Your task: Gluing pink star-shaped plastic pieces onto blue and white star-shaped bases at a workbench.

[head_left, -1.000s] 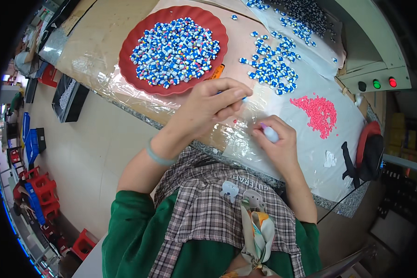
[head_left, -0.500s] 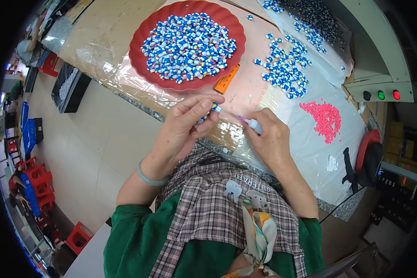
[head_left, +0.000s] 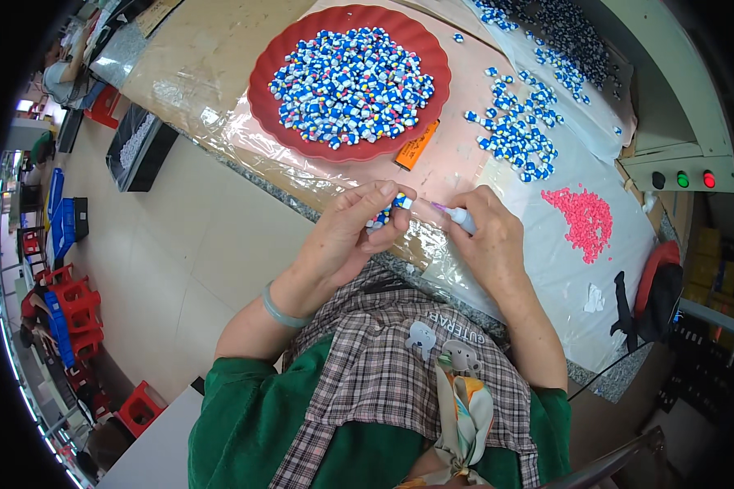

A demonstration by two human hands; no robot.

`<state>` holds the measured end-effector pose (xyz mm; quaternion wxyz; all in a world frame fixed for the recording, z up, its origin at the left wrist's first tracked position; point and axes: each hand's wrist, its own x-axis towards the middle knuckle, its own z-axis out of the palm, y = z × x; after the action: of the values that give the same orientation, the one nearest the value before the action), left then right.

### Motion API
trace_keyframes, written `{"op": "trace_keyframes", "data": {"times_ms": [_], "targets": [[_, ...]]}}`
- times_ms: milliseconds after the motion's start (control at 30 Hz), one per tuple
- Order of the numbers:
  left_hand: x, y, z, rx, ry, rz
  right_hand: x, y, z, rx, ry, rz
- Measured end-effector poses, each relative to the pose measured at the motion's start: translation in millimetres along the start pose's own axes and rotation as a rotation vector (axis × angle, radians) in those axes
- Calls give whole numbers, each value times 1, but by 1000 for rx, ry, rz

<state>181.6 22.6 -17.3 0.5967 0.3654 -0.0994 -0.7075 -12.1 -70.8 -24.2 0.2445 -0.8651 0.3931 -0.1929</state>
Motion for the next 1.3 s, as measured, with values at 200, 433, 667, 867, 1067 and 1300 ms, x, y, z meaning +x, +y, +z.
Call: {"op": "trace_keyframes", "data": {"times_ms": [200,433,667,867,1067,1300], "targets": [[6,-8,11,52,-14,-48,6,14,-19,-97,71,70],[31,-30,37,225,-75,-92,-7,10,-30,544,28,15],[42,-37,47,320,-109,-84,-14,20,-27,347,184,33],[47,-39,49,208,-155,-143,-17,32,-28,396,171,79],[50,-39,48,231,-126,-152,-18,36,-26,346,221,153],[54,-37,44,109,-156,-178,-19,39,-20,417,242,104]]}}
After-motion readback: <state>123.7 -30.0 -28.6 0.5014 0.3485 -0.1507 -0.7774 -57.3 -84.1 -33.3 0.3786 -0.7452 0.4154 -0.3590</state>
